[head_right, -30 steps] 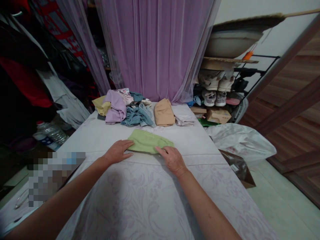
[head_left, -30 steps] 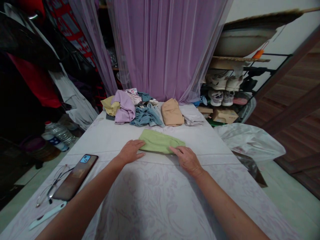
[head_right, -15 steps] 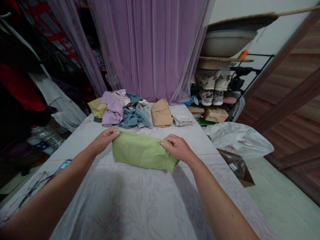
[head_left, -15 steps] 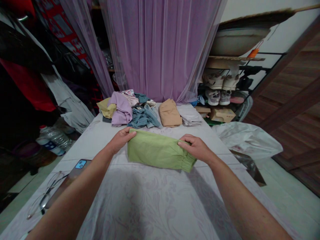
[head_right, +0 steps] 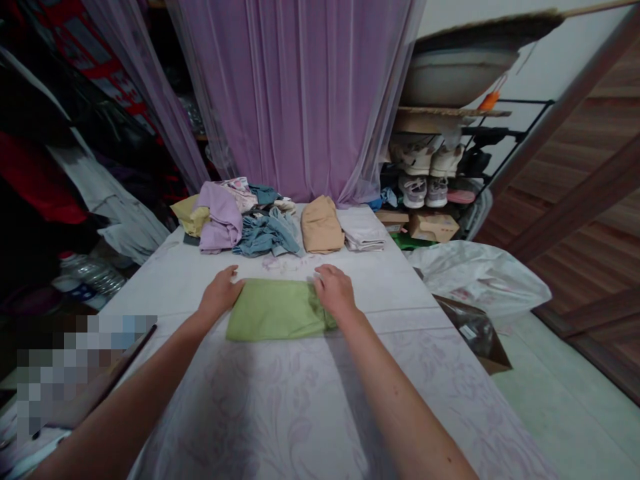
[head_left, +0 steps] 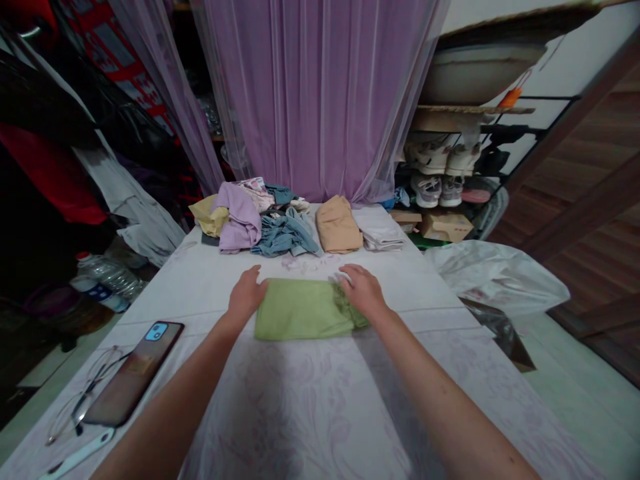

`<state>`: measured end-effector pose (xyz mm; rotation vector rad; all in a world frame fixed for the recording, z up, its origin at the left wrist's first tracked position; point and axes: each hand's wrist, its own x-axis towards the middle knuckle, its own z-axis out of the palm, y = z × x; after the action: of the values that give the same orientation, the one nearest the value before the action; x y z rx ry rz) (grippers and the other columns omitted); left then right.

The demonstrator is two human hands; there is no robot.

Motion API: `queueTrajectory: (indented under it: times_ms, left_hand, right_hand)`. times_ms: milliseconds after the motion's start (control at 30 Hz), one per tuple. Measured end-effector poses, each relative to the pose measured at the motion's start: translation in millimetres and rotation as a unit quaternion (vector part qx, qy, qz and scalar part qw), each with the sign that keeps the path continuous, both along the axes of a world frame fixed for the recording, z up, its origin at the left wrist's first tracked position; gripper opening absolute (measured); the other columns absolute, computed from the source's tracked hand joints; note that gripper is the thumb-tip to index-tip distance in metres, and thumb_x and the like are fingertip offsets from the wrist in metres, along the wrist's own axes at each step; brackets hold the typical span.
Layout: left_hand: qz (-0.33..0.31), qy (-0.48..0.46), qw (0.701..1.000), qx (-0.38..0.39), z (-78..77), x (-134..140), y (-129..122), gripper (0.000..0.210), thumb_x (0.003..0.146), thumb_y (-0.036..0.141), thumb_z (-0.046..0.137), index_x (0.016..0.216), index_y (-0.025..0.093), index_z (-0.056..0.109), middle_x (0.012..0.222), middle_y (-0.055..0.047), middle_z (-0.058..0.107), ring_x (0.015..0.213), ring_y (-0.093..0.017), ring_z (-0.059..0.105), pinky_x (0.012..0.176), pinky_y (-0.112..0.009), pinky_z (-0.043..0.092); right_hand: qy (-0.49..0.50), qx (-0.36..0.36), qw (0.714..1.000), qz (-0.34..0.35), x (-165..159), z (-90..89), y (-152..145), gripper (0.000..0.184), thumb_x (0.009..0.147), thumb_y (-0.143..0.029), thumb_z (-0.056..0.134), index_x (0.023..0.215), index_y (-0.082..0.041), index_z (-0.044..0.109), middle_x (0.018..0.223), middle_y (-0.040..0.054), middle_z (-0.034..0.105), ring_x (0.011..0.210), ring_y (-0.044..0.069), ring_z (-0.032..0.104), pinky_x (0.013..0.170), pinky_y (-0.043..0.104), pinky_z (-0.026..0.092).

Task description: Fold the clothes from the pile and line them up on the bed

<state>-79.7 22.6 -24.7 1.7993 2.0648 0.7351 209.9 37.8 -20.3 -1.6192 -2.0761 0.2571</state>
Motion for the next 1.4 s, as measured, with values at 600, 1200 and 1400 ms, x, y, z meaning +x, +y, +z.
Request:
queueTrajectory:
  times_ms: [600,1200,1400]
  left_hand:
    - [-0.069,0.266,0.961,-0.008,-28.6,38.7,-19.4,0.051,0.098,0.04,0.032,0.143,0.02,0.047,0.154,-0.014,0.039,0.139,-0.033,0.038,0.112,-0.059,0.027]
    - [-0.184,0.237,0.954,0.027,-40.6,104.1,-33.9,0.055,0.099,0.046,0.028,0.147,0.022,0.04,0.155,-0.009,0.038,0.144,-0.027,0.031,0.118,-0.053,0.021]
    - [-0.166,0.274,0.947,0.037,-37.3,63.1,-32.9,0.061,0.097,0.051,0.03,0.146,0.017,0.041,0.154,-0.012,0.039,0.143,-0.029,0.032,0.118,-0.05,0.022]
  right_hand:
    - [-0.183,-0.058,0.981,0.015,-28.1,-30.0,-59.8,0.053,0.1,-0.043,0.031,0.145,-0.017,0.043,0.154,0.0123,0.037,0.143,0.026,0.03,0.117,0.057,0.009]
    - [-0.165,-0.02,0.986,-0.01,-26.5,-32.4,-65.7,0.052,0.09,-0.022,0.038,0.14,-0.017,0.05,0.149,0.0106,0.046,0.14,0.025,0.035,0.116,0.055,0.016]
    - [-0.158,-0.026,0.987,-0.015,-27.3,-32.8,-65.2,0.052,0.089,-0.022,0.038,0.139,-0.016,0.05,0.149,0.0099,0.046,0.14,0.025,0.035,0.115,0.057,0.017]
